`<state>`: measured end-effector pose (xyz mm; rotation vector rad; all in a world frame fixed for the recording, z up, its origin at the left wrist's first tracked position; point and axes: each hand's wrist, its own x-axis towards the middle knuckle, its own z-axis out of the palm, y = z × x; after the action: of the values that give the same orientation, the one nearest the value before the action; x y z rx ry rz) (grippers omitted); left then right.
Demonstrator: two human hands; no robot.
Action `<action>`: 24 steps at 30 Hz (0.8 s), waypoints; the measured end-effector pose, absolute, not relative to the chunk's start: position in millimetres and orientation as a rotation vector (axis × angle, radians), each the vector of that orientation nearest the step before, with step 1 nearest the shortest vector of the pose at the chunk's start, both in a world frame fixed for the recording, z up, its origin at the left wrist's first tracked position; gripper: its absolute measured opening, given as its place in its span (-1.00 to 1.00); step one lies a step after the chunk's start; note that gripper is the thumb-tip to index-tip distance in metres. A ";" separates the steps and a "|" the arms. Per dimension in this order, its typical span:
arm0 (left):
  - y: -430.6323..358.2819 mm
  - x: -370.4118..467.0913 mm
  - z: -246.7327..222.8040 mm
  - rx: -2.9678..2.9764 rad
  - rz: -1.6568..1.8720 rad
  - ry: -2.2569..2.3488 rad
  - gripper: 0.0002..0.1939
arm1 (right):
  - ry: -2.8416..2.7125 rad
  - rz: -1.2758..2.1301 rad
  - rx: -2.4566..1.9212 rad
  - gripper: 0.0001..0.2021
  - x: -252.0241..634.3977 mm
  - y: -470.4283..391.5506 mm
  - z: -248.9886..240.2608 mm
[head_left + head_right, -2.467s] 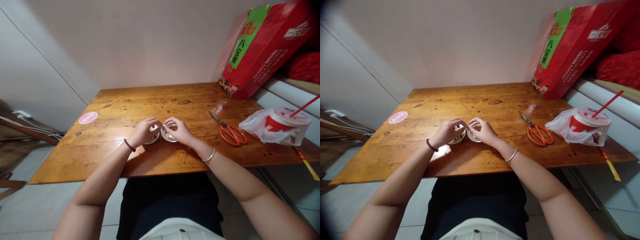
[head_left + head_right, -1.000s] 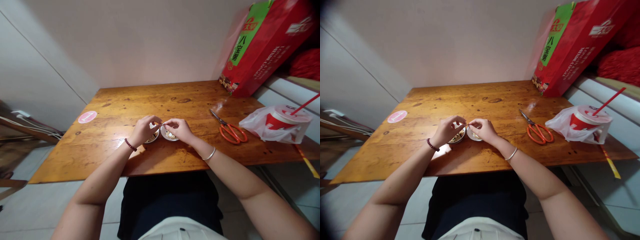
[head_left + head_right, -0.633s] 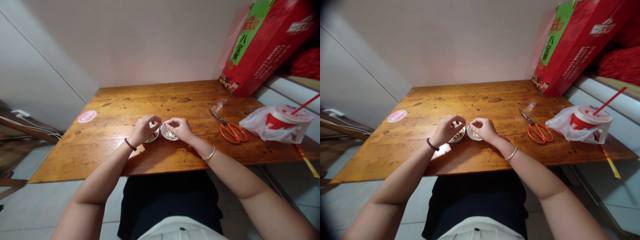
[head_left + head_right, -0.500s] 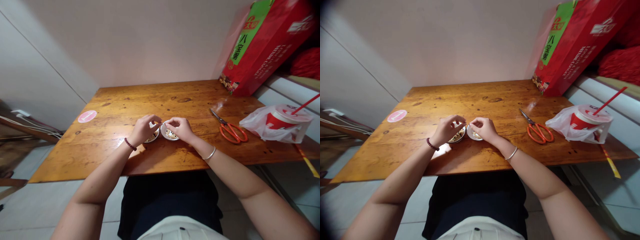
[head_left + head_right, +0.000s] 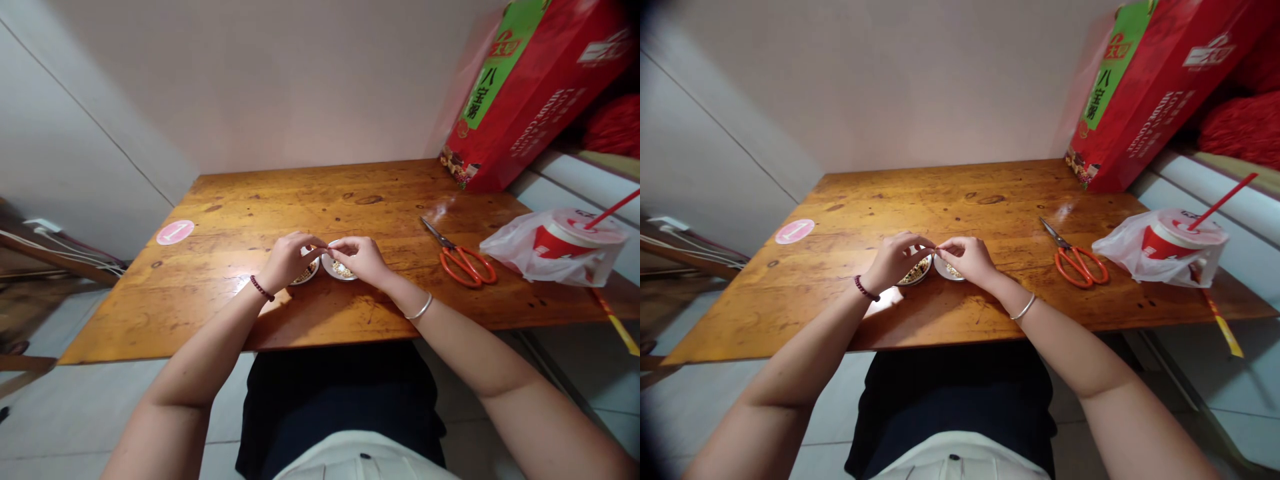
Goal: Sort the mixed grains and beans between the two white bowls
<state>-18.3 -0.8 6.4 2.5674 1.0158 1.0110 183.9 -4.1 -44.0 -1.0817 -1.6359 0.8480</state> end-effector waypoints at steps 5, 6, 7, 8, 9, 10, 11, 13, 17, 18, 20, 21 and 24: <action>-1.3 -17.1 4.2 2.527 1.045 1.073 -0.90 | -1.620 0.869 -1.080 -0.81 183.1 -5.0 -41.7; -1.4 -16.9 3.4 2.520 1.053 1.090 -0.90 | -1.627 0.867 -1.083 -0.82 183.0 -5.7 -40.2; -1.5 -16.9 2.8 2.517 1.057 1.100 -0.89 | -1.636 0.861 -1.089 -0.81 182.9 -6.5 -38.4; -1.5 -17.0 2.3 2.517 1.059 1.105 -0.89 | -1.645 0.851 -1.098 -0.80 182.9 -7.4 -36.5; -1.5 -17.2 2.1 2.517 1.063 1.109 -0.88 | -1.653 0.836 -1.108 -0.79 183.0 -8.2 -34.7; -1.5 -17.5 2.0 2.520 1.065 1.111 -0.88 | -1.661 0.818 -1.117 -0.77 183.2 -8.8 -33.1; -1.5 -17.8 2.1 2.527 1.063 1.113 -0.87 | -1.667 0.802 -1.127 -0.76 183.4 -9.3 -31.8; -1.6 -18.4 2.0 2.552 1.054 1.121 -0.88 | -1.680 0.787 -1.138 -0.77 183.9 -9.7 -30.6; -2.3 -18.1 -0.1 2.584 1.057 1.111 -0.87 | -1.694 0.803 -1.141 -0.82 184.0 -8.9 -32.8; -2.5 -17.7 -0.5 2.579 1.058 1.104 -0.87 | -1.699 0.801 -1.141 -0.83 183.8 -8.7 -33.6; -2.7 -17.5 0.2 2.558 1.050 1.105 -0.85 | -1.712 0.783 -1.147 -0.85 183.6 -8.4 -34.3; -2.6 -18.1 1.7 2.548 1.043 1.119 -0.84 | -1.718 0.770 -1.153 -0.86 183.6 -8.3 -34.2; -0.3 -25.3 9.4 2.551 0.936 1.237 -0.85 | -1.708 0.728 -1.180 -0.88 184.2 -7.6 -33.2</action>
<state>-25.3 -0.3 9.4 2.5512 1.2373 0.9365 184.2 -7.6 -33.2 -1.1801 -1.7080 0.7277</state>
